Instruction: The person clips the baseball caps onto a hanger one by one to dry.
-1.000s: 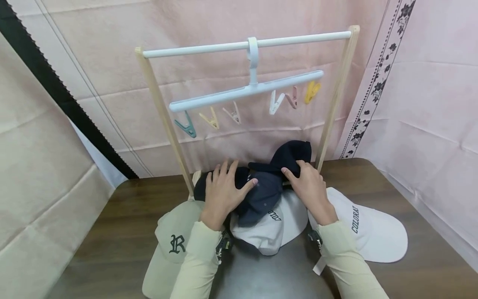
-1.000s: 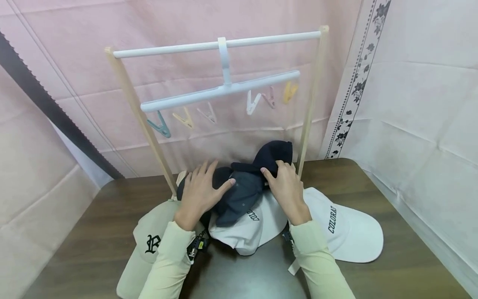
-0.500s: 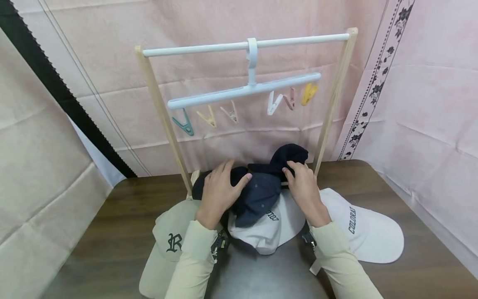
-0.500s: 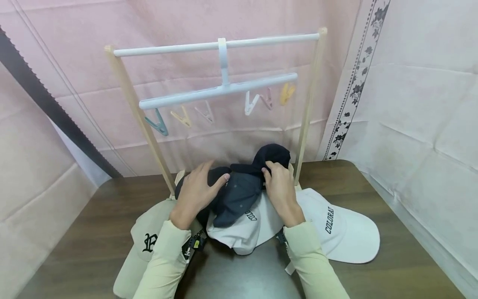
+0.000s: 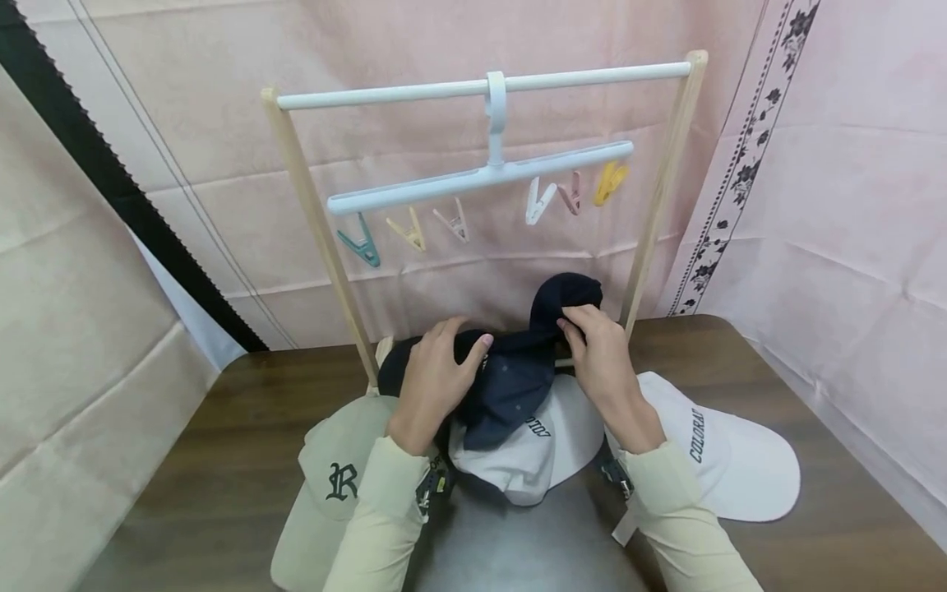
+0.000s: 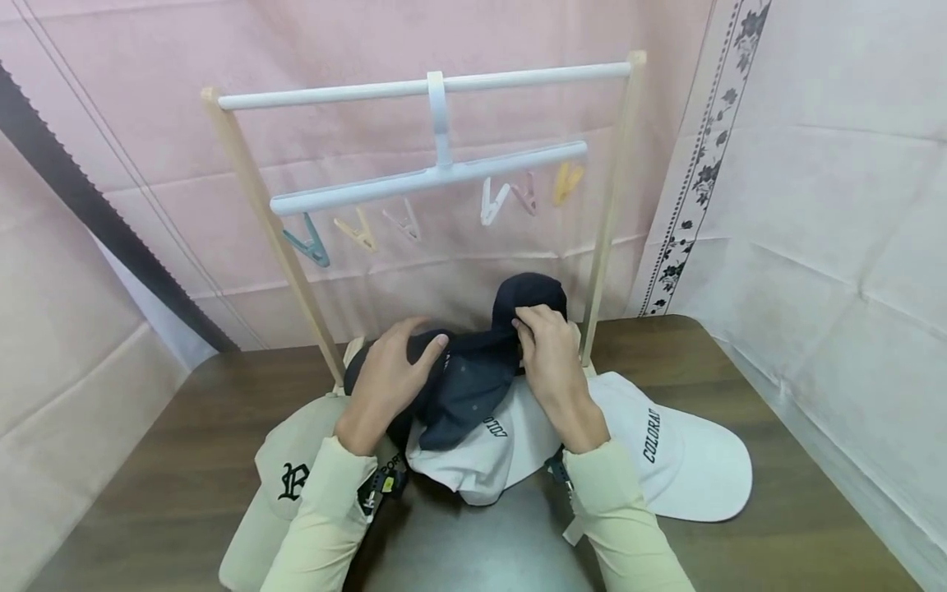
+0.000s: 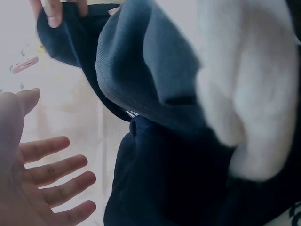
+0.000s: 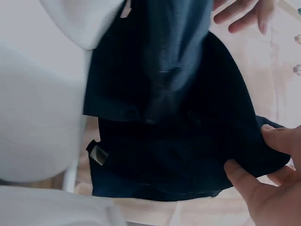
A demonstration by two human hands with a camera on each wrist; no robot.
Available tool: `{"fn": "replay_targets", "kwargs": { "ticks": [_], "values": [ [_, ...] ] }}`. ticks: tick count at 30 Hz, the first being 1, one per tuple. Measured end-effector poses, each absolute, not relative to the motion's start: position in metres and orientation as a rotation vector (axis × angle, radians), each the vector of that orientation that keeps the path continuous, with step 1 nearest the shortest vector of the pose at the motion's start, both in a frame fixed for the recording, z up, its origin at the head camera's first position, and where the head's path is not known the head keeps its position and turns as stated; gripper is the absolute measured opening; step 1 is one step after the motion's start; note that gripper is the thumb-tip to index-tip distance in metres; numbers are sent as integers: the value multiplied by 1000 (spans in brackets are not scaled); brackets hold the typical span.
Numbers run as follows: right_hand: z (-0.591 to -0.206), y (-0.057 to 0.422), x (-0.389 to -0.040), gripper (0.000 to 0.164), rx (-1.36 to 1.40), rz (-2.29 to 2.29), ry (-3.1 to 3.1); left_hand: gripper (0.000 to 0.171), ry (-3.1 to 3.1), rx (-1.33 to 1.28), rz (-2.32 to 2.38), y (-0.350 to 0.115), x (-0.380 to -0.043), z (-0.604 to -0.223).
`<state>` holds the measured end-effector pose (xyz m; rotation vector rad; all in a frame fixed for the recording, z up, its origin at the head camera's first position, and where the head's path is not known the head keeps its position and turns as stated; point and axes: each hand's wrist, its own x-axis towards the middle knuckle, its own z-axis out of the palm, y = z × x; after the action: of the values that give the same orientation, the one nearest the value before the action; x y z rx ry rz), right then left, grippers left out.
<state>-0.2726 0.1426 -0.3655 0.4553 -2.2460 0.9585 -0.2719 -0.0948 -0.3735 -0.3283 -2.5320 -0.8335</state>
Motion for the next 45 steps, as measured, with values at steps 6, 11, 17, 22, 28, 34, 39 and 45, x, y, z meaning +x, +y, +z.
{"fn": "replay_targets", "kwargs": {
  "ticks": [6, 11, 17, 22, 28, 34, 39, 45],
  "values": [
    [-355, 143, -263, 21, 506, 982, -2133, 46, -2507, -399, -1008, -92, -270, -373],
    [-346, 144, -257, 22, 527, 976, -2050, 39, -2481, -439, -1121, -91, -270, -371],
    [-334, 145, -245, 23, 558, 1002, -1967, 36, -2468, -535, -1353, -90, -270, -364],
    [-326, 146, -239, 23, 592, 1078, -1930, 39, -2478, -562, -1548, -92, -272, -363],
    [-323, 148, -237, 23, 651, 1149, -1907, 40, -2505, -487, -1781, -95, -274, -366],
    [-319, 152, -232, 27, 739, 1242, -1893, 40, -2499, -354, -2008, -100, -278, -374],
    [-320, 161, -232, 29, 817, 1310, -1962, 43, -2356, -260, -2370, -103, -282, -380],
    [-323, 170, -234, 29, 963, 1403, -2091, 49, -2211, -189, -2562, -106, -285, -387]
  ]
}}
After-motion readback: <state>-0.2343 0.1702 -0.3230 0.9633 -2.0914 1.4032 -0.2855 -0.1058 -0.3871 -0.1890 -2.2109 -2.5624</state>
